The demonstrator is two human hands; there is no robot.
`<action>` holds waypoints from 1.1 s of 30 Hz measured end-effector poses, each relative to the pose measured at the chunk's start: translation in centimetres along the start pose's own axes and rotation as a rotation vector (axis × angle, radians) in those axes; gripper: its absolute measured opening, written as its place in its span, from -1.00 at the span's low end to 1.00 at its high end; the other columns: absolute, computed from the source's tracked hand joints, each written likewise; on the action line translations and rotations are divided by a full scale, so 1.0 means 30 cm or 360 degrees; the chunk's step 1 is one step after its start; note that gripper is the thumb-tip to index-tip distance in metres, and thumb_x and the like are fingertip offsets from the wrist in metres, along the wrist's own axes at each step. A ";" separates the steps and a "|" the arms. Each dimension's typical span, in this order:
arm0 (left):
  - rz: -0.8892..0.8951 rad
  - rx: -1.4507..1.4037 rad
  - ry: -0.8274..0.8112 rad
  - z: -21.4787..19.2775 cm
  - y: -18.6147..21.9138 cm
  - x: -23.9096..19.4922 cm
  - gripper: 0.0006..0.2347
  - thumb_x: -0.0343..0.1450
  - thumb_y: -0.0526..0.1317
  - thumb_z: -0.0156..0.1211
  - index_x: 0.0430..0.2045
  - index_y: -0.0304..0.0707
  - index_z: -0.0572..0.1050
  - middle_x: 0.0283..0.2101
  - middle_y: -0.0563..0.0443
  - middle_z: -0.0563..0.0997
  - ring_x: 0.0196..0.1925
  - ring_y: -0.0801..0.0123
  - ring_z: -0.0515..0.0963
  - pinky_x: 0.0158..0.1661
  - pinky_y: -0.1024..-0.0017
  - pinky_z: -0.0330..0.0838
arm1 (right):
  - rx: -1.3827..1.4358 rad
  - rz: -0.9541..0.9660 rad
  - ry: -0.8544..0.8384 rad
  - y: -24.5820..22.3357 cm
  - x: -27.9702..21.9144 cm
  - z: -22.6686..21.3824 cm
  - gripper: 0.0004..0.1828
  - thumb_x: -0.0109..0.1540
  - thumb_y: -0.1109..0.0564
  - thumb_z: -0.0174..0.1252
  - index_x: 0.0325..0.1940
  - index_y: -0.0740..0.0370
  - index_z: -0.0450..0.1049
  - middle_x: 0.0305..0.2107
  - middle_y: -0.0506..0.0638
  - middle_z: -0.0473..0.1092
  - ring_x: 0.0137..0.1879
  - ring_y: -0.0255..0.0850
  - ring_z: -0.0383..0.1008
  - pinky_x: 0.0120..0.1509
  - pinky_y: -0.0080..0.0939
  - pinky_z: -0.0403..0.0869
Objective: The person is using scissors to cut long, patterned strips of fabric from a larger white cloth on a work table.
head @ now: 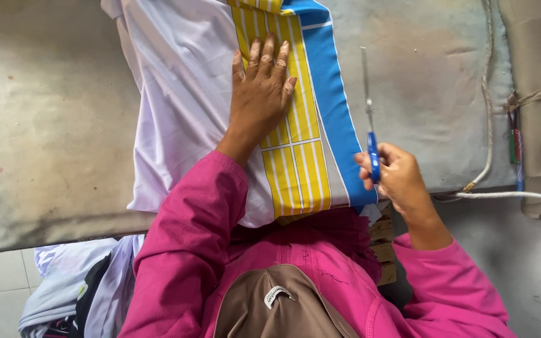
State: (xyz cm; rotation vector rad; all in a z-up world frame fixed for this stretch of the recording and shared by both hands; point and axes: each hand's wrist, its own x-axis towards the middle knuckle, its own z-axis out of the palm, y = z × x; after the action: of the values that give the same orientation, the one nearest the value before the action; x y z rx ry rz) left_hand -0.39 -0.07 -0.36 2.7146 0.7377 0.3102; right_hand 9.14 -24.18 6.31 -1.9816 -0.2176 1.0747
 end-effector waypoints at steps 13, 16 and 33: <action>-0.1042 0.0105 0.0201 -0.199 -0.297 -0.418 -0.43 0.37 0.07 0.16 0.14 -0.11 0.04 0.09 -0.14 -0.07 0.20 0.02 -0.05 0.14 0.06 -0.11 | -0.1238 -0.0553 0.0709 0.361 -0.081 -0.041 -0.60 0.01 0.15 0.28 -0.17 0.16 0.26 -0.41 0.04 0.42 -0.30 0.03 0.47 -0.28 0.04 0.41; -0.1016 0.0173 0.0384 -0.121 -0.379 -0.538 -0.63 0.37 0.09 0.19 -0.14 -0.12 0.31 -0.33 -0.19 0.40 -0.19 -0.10 0.43 -0.17 0.08 0.26 | -0.1093 -0.0522 0.0753 0.339 -0.105 -0.032 -0.69 0.05 0.15 0.26 -0.20 0.13 0.31 -0.48 0.06 0.43 -0.30 0.01 0.49 -0.26 -0.01 0.47; 0.0952 0.1911 -0.0856 -0.456 -0.357 -0.575 -0.54 0.45 -0.36 -0.16 0.22 0.20 0.05 -0.40 0.33 0.30 -0.76 0.75 -0.06 -0.79 0.73 0.03 | -0.0314 0.0003 0.0940 0.635 -0.487 -0.449 -0.70 0.08 0.40 0.14 -0.12 0.37 0.31 -0.26 0.10 0.36 -0.14 -0.17 0.37 -0.02 -0.26 0.36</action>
State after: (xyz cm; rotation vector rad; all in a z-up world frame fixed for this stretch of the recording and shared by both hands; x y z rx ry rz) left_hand -23.72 2.96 6.45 3.7513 -0.1885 -1.0540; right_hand 6.00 -51.47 4.59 -2.3814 -0.0014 0.4415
